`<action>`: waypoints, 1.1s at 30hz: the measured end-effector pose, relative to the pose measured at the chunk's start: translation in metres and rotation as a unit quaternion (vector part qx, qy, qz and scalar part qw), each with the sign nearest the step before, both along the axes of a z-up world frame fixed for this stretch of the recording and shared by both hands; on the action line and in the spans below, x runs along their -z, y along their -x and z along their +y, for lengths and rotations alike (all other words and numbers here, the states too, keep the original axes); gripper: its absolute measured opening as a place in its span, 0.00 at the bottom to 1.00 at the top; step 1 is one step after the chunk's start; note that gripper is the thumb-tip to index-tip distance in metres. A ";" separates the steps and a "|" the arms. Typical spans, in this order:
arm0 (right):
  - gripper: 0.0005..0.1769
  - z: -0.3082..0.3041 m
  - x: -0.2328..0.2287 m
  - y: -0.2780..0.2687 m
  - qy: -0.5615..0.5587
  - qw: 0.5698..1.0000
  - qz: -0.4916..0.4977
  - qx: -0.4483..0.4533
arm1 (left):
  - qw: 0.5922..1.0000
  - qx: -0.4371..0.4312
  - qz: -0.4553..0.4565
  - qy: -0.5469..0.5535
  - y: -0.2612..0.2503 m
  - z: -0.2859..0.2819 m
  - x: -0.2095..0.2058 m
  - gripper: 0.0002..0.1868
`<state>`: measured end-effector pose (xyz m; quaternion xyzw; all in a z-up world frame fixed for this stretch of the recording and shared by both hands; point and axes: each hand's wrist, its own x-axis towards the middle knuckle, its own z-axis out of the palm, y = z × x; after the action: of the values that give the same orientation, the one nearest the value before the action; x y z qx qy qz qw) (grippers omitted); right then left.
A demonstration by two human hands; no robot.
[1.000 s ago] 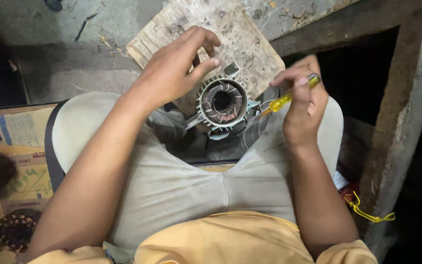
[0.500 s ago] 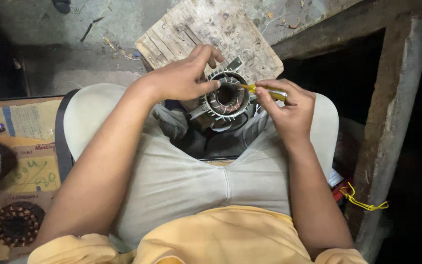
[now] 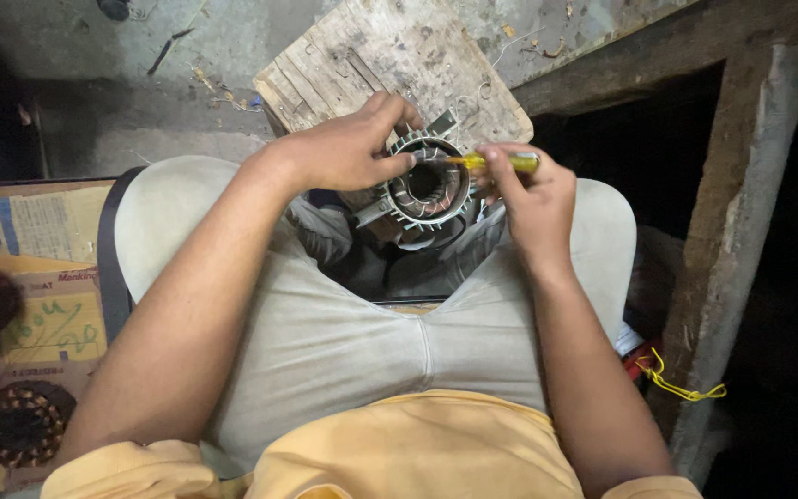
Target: The person sits on the floor and uses a yellow-handled screwdriver to adjust and secure copper windings on a motor stator resting on a wooden block. The person repeatedly pokes and presses the windings into the slots while rotating the stator to access different sections.
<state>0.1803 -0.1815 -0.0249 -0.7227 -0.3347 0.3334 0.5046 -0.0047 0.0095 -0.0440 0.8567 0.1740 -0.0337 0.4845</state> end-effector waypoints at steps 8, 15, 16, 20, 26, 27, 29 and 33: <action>0.19 0.045 0.010 -0.012 0.068 0.994 -0.071 -0.056 | 1.000 -0.002 0.007 -0.029 -0.001 -0.002 -0.006 0.29; 0.18 0.028 0.010 0.009 0.011 0.984 -0.171 -0.055 | 0.998 -0.043 0.028 -0.045 -0.003 -0.010 -0.012 0.35; 0.18 0.022 0.011 0.009 -0.019 0.986 -0.156 -0.063 | 0.998 -0.048 0.025 -0.042 -0.004 -0.010 -0.012 0.36; 0.19 0.011 0.009 -0.004 -0.027 0.999 -0.019 -0.008 | 0.998 -0.041 0.020 -0.042 -0.006 -0.008 -0.012 0.34; 0.17 0.025 0.001 -0.010 -0.001 0.990 0.137 0.040 | 0.976 0.000 -0.173 -0.136 0.002 -0.001 -0.028 0.22; 0.17 0.025 0.002 -0.009 -0.005 0.986 0.160 0.039 | 0.966 0.010 -0.195 -0.170 -0.001 -0.004 -0.029 0.16; 0.18 0.026 0.008 -0.010 -0.014 0.977 0.210 0.038 | 0.957 0.025 -0.213 -0.197 -0.003 -0.006 -0.031 0.09; 0.20 0.024 0.024 -0.014 -0.018 0.972 0.232 0.028 | 0.963 0.053 -0.208 -0.161 -0.003 -0.004 -0.033 0.10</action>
<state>0.1939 -0.1576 -0.0489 -0.6259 -0.1940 0.4714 0.5903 -0.0015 0.0053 -0.0111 0.9194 0.0269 0.1486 0.3632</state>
